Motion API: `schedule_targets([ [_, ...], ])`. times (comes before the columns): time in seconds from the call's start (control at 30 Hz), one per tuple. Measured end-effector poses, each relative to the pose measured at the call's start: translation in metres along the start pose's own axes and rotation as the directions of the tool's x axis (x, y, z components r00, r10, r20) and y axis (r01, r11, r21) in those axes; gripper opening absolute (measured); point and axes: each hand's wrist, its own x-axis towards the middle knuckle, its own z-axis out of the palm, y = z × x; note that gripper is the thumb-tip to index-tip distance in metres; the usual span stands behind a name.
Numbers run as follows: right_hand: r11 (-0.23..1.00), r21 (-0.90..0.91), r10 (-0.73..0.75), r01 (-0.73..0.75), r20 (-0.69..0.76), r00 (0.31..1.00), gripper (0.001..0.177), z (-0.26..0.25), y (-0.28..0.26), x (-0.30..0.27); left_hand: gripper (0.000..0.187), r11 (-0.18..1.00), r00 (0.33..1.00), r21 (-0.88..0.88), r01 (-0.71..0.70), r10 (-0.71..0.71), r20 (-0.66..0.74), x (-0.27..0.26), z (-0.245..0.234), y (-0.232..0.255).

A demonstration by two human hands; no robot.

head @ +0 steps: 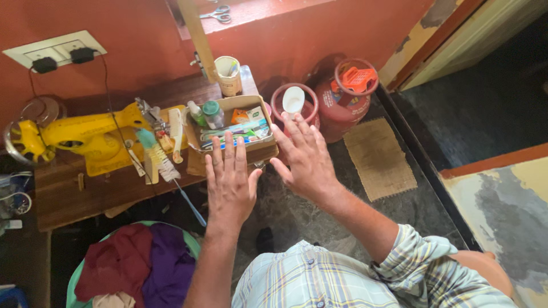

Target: The person removes several towels from a wall-mounted rod in a bathroom, carries them into an adjacent room, and places them into a green laundry basket. The person then folds a pink and white checkered towel and hangs it back on the bathroom rod.

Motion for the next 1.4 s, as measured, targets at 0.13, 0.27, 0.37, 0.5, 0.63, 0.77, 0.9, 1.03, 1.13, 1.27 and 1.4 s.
schedule_targets([
  [0.13,0.998,-0.017,0.053,-0.054,-0.007,0.999,0.071,0.004,0.004,-0.015,0.082,0.999,0.997,-0.041,-0.028,0.030,0.071,-0.004,0.007,0.014],
  [0.27,0.980,-0.064,0.189,-0.189,-0.013,0.982,0.070,0.000,0.014,-0.033,0.082,0.992,0.989,-0.087,-0.088,0.098,0.114,-0.004,0.017,0.033],
  [0.37,0.951,-0.073,0.299,-0.300,-0.023,0.954,0.070,-0.009,0.025,-0.049,0.082,0.978,0.976,-0.134,-0.159,0.176,0.131,0.001,0.026,0.051],
  [0.5,0.895,-0.123,0.427,-0.428,-0.040,0.903,0.071,-0.025,0.044,-0.070,0.083,0.941,0.930,-0.189,-0.281,0.316,0.190,0.018,0.041,0.085],
  [0.63,0.818,-0.163,0.540,-0.551,-0.113,0.834,0.069,-0.044,0.060,-0.101,0.078,0.858,0.846,-0.268,-0.438,0.494,0.200,0.033,0.059,0.126],
  [0.77,0.702,-0.194,0.654,-0.685,-0.206,0.728,0.068,-0.064,0.071,-0.139,0.072,0.742,0.732,-0.330,-0.584,0.657,0.181,0.039,0.078,0.171],
  [0.9,0.550,-0.219,0.764,-0.806,-0.256,0.592,0.068,-0.081,0.074,-0.181,0.073,0.614,0.605,-0.448,-0.650,0.775,0.184,0.034,0.091,0.214],
  [1.03,0.389,-0.246,0.839,-0.888,-0.304,0.451,0.068,-0.091,0.071,-0.216,0.074,0.509,0.474,-0.500,-0.700,0.856,0.208,0.026,0.098,0.249],
  [1.13,0.286,-0.246,0.881,-0.926,-0.313,0.355,0.069,-0.095,0.067,-0.235,0.074,0.428,0.394,-0.533,-0.730,0.901,0.184,0.018,0.103,0.268],
  [1.27,0.209,-0.240,0.898,-0.948,-0.337,0.283,0.070,-0.099,0.058,-0.252,0.069,0.340,0.314,-0.540,-0.770,0.939,0.143,0.007,0.109,0.284],
  [1.4,0.145,-0.228,0.904,-0.963,-0.366,0.222,0.069,-0.103,0.054,-0.262,0.067,0.286,0.258,-0.555,-0.782,0.957,0.130,-0.001,0.110,0.296],
])
